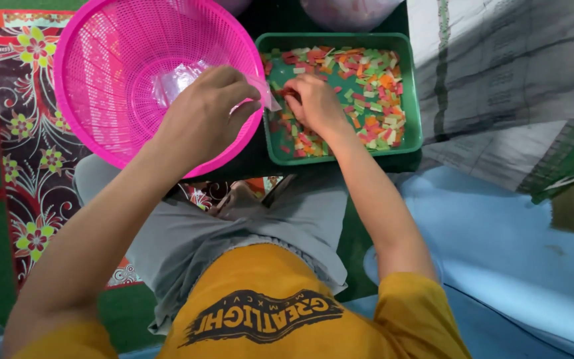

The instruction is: Bagging small colorful cracker pieces into small plastic bags from a tray.

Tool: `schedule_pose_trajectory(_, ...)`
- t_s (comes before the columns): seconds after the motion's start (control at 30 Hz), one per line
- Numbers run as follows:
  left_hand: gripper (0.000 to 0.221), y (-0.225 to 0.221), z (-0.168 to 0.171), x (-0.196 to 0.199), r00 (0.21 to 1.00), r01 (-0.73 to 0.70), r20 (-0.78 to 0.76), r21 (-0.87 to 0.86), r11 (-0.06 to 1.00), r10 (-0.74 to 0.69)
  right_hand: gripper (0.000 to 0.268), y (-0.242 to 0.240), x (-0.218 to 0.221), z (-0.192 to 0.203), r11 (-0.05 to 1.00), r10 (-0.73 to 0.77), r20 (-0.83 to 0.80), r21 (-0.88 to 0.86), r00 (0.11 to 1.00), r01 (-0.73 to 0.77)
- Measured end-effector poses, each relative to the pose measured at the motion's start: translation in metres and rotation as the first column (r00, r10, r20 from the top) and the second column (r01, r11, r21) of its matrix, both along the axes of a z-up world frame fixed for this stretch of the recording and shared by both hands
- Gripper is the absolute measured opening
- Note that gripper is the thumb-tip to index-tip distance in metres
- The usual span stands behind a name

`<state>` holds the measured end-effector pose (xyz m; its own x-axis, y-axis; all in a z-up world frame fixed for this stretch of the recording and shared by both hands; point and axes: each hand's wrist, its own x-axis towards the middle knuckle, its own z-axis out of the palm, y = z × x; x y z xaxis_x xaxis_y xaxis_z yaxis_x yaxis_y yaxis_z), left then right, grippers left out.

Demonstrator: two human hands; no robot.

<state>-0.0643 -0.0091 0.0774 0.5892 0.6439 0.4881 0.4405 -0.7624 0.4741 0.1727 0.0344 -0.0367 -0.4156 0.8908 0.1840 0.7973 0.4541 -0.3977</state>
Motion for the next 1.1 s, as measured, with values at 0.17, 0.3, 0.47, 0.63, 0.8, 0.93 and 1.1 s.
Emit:
schedule_pose_trajectory(0.17,0.015,0.023,-0.03,0.022,0.992,0.008,-0.123,0.1,0.995,0.004,0.022,-0.016,0.015,0.016,0.963,-0.227,-0.269,-0.207,0.936,0.175)
schedule_pose_trajectory(0.3,0.014,0.032,-0.039,0.039,0.971,0.014,-0.24,0.07,0.997,0.003,0.022,-0.029,0.02,0.037,0.844,-0.488,-0.459,-0.465,0.742,0.266)
schedule_pose_trajectory(0.47,0.013,0.06,-0.116,0.06,0.972,-0.034,-0.216,0.252,0.967,0.09,0.012,-0.03,0.033,0.022,0.875,-0.472,-0.678,-0.439,0.563,0.204)
schedule_pose_trajectory(0.63,0.013,0.065,-0.137,0.067,0.926,-0.09,-0.319,0.336,0.937,0.204,0.01,-0.031,0.031,0.035,0.937,-0.349,-0.709,-0.28,0.612,0.21)
schedule_pose_trajectory(0.8,0.013,0.066,-0.143,0.069,0.927,-0.085,-0.32,0.324,0.942,0.194,0.015,-0.03,0.038,0.035,0.954,-0.292,-0.57,-0.123,0.768,0.272)
schedule_pose_trajectory(0.93,0.011,0.066,-0.139,0.067,0.927,-0.085,-0.326,0.294,0.952,0.184,0.016,-0.03,0.034,0.038,0.961,-0.272,-0.591,-0.124,0.76,0.247)
schedule_pose_trajectory(1.1,0.035,0.055,-0.095,0.066,0.918,-0.116,-0.373,0.084,0.99,0.139,0.012,-0.039,0.014,0.061,0.964,-0.267,-0.725,-0.202,0.635,0.175)
